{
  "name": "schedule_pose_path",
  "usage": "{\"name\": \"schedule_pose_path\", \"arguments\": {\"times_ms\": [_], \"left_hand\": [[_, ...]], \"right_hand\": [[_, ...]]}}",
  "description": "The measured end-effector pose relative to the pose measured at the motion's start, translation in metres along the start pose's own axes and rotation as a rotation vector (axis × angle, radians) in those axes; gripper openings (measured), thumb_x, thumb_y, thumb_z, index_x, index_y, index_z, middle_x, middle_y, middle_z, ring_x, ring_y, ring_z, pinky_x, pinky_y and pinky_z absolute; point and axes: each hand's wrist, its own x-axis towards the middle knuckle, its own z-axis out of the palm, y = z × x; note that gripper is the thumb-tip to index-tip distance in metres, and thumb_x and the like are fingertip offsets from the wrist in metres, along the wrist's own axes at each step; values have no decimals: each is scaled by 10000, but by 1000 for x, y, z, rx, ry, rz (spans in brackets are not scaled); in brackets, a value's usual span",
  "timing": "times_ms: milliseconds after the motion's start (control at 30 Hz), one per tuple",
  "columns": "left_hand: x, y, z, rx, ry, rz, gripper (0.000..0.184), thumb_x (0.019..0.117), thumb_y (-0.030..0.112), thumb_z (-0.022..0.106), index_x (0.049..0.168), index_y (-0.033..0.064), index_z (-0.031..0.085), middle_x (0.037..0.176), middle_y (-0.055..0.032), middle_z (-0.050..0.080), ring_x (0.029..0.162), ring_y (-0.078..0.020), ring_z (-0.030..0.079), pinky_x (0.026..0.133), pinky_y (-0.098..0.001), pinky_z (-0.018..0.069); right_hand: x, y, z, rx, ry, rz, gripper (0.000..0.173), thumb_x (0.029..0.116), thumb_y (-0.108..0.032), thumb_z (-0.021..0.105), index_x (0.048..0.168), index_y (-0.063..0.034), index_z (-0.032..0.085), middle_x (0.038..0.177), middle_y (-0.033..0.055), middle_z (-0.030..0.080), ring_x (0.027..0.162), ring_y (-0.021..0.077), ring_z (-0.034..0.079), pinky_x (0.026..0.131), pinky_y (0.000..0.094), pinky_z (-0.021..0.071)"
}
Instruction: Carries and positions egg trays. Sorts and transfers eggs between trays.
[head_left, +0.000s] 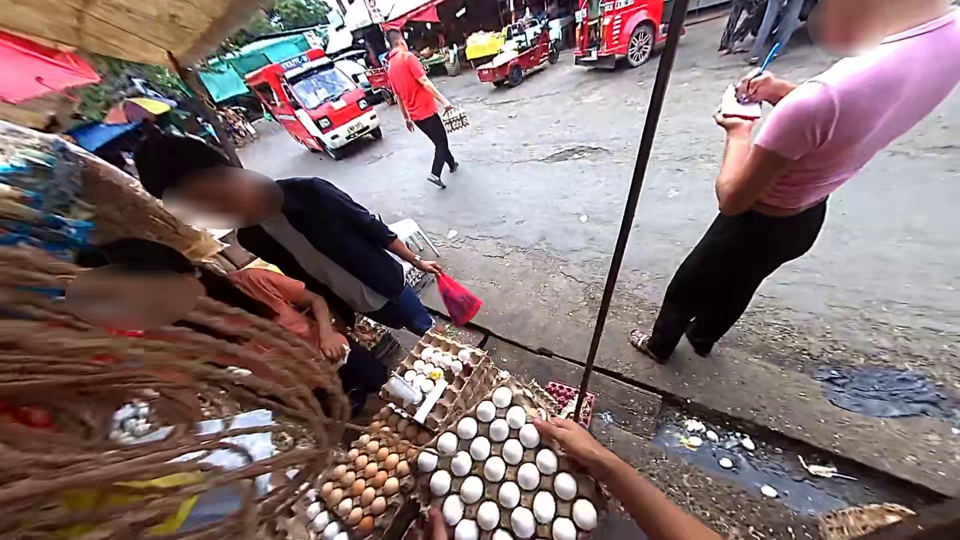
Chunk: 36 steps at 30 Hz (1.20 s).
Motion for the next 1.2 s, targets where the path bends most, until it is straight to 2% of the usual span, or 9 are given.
{"name": "schedule_pose_path", "arguments": {"times_ms": [100,367,600,667,733,933,1033,1100,1200], "left_hand": [[-20,9,70,30,-113,5,650,1086,547,318,1468,58,509,1434,-136,577,1320,-177,546,1113,-411,449],[-81,-14,248,198,-442,-50,661,1078,572,324,1346,46,621,1310,-135,663,1231,-183,615,1066,-421,493],[-108,-44,368,436,-615,-106,686,1062,604,345,1141,43,732,1079,-150,738,1046,-232,700,952,-483,555],[-105,-44,403,472,-632,-114,672,1059,605,360,1178,54,726,1098,-150,736,1063,-237,696,965,-496,547],[-100,-43,434,508,-644,-141,661,1061,600,358,1256,72,705,1199,-145,722,1159,-236,670,1028,-502,514],[-54,-52,544,501,-640,-98,660,1063,580,387,1143,23,732,1104,-177,730,1091,-270,682,982,-525,525],[-25,-48,595,489,-637,-87,652,1076,563,357,1169,26,714,1170,-173,713,1151,-257,660,1026,-510,506],[-8,-49,631,430,-604,-104,637,1073,566,369,1151,44,726,1130,-151,727,1100,-234,681,986,-492,535],[12,-41,662,387,-572,-181,611,1083,528,379,1237,29,696,1207,-168,710,1157,-244,664,1024,-483,517]], "right_hand": [[-24,16,-62,117,129,-5,700,927,-719,560,1293,-131,665,1161,120,724,1084,235,694,969,511,557],[-85,74,-225,409,478,163,670,931,-691,587,1266,-116,662,1112,126,730,1029,246,705,912,495,575],[-113,99,-320,607,696,331,647,957,-651,579,1272,-94,675,1123,141,734,1039,267,708,903,507,576],[-104,102,-343,647,728,318,644,960,-644,579,1277,-91,673,1125,144,732,1041,268,707,902,506,577],[-87,104,-366,663,758,312,640,958,-641,586,1259,-84,682,1112,145,736,1033,263,712,894,499,584],[-5,82,-452,555,769,329,654,967,-665,549,1268,-97,672,1215,150,697,1139,279,662,970,531,534],[39,57,-491,514,748,307,644,984,-651,528,1282,-97,663,1229,153,691,1146,280,660,963,534,541],[68,41,-520,504,734,279,620,991,-630,535,1272,-90,659,1207,155,690,1124,278,661,942,530,545],[104,25,-544,498,700,310,627,991,-635,533,1264,-87,667,1192,149,700,1109,266,672,941,514,551]]}}
